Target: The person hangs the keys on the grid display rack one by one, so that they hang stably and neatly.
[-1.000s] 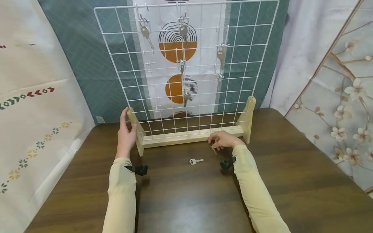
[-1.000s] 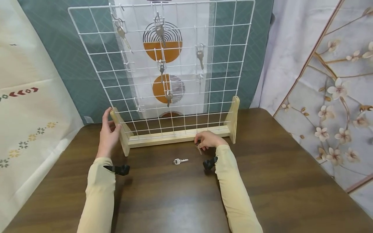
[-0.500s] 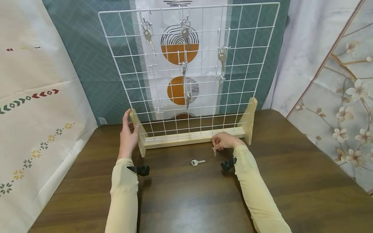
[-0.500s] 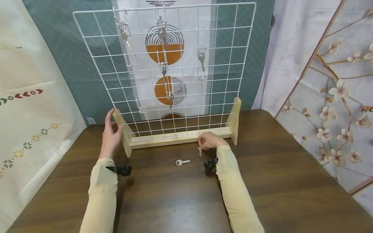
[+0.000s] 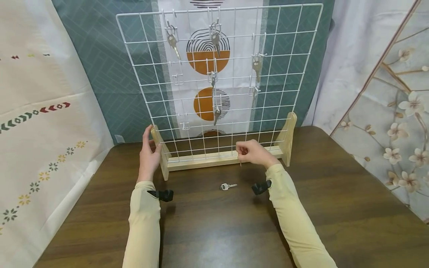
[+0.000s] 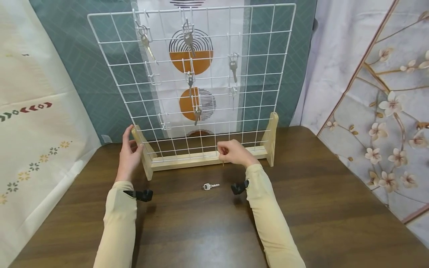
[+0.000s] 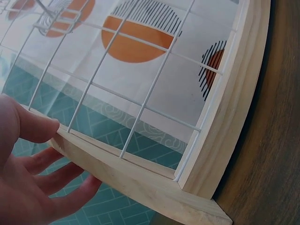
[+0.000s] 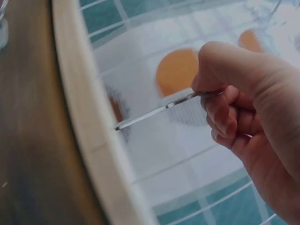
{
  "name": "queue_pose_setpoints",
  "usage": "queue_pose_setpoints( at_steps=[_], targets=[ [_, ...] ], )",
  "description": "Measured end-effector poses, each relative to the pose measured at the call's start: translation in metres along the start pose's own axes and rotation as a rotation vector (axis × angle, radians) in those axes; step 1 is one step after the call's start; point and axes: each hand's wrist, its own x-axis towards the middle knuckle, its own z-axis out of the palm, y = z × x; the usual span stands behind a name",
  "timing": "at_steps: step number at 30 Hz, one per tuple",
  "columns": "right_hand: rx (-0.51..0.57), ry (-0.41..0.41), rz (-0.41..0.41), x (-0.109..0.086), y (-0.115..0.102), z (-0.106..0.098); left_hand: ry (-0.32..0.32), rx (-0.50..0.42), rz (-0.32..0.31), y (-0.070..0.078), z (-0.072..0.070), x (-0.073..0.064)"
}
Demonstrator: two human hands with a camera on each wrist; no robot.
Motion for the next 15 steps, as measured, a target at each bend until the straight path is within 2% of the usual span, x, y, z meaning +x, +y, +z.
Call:
queue_pose_setpoints(
  at_steps=[10,15],
  targets=[
    [-0.215,0.119,-0.127,0.002,-0.049,-0.027,0.007,0.000,0.006,0.001,-0.003,0.001],
    [-0.229,0.211,-0.212,-0.001,-0.069,-0.030,0.002,-0.001,0.017,-0.001,-0.001,-0.001]
  ],
)
